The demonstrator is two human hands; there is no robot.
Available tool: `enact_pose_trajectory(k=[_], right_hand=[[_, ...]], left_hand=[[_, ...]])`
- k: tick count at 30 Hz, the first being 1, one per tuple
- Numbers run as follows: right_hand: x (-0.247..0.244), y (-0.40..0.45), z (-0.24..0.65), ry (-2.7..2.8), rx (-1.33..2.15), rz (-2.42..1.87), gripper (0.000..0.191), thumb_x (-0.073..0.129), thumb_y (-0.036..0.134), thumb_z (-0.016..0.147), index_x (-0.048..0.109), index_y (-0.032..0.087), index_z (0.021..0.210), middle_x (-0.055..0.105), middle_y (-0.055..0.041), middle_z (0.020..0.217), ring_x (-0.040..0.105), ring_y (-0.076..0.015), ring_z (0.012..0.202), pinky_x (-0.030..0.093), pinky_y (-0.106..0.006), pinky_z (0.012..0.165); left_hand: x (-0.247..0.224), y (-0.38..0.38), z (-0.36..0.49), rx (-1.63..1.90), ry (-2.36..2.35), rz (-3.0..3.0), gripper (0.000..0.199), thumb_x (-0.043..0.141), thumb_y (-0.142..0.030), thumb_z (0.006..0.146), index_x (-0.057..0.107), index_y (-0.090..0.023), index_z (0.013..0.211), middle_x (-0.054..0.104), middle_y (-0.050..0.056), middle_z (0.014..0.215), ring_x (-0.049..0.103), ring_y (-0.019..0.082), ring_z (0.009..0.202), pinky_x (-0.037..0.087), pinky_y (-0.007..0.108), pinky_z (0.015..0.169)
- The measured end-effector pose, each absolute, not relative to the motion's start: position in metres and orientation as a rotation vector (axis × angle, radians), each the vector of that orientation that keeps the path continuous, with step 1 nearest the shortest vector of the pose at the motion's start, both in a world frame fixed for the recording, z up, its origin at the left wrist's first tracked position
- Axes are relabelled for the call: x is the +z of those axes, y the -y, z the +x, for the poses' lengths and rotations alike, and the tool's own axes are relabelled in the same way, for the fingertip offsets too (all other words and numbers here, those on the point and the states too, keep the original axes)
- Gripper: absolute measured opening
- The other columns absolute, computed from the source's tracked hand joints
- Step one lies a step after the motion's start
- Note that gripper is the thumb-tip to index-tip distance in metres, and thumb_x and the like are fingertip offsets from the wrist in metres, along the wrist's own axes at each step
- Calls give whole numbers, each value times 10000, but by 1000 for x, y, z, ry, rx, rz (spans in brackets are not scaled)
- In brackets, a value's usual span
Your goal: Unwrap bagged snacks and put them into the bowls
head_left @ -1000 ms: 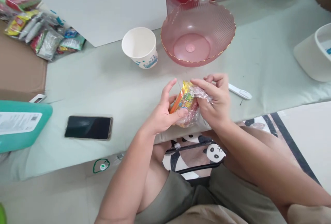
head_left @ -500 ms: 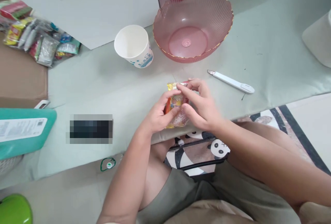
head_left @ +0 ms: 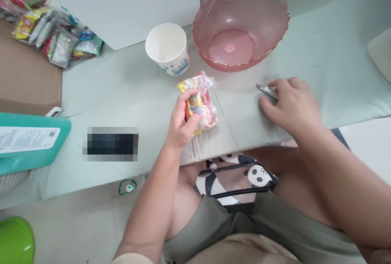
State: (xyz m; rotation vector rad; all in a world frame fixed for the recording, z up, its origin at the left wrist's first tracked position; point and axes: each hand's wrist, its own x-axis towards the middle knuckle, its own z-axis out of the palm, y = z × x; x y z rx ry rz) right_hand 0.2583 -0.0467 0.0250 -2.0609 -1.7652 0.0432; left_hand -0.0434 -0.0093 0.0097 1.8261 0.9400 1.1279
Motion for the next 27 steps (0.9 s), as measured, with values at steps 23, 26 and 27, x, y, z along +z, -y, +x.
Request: enact_pose_trajectory(k=[23,26,27], right_hand=[[94,66,181,785,1964,-1015,341,596,570,916,522,238,939,562,55,509,467,-127,362,372,-244,370],[98,68,177,819,1911,-1021,342,575,576,942,525,238,934,557,64,471,425,-113,318,331,-229,348],[99,68,175,826,1885,-1025,339,569,569,948,526,234,918,552,66,463,415,-107,312,319,-225,346]], left_hand=[[18,17,-20,1163,-968,2241,540,625,-361,880,438,-304,1383,608,78,1230,625,251,1059,526,409,912],[20,18,-18,1197,-941,2286,497,601,-375,898,442,-308,1364,614,74,1196,625,243,1012,528,400,874],[20,19,-17,1198,-941,2291,494,600,-369,895,441,-310,1359,613,75,1189,624,243,1002,528,398,863]])
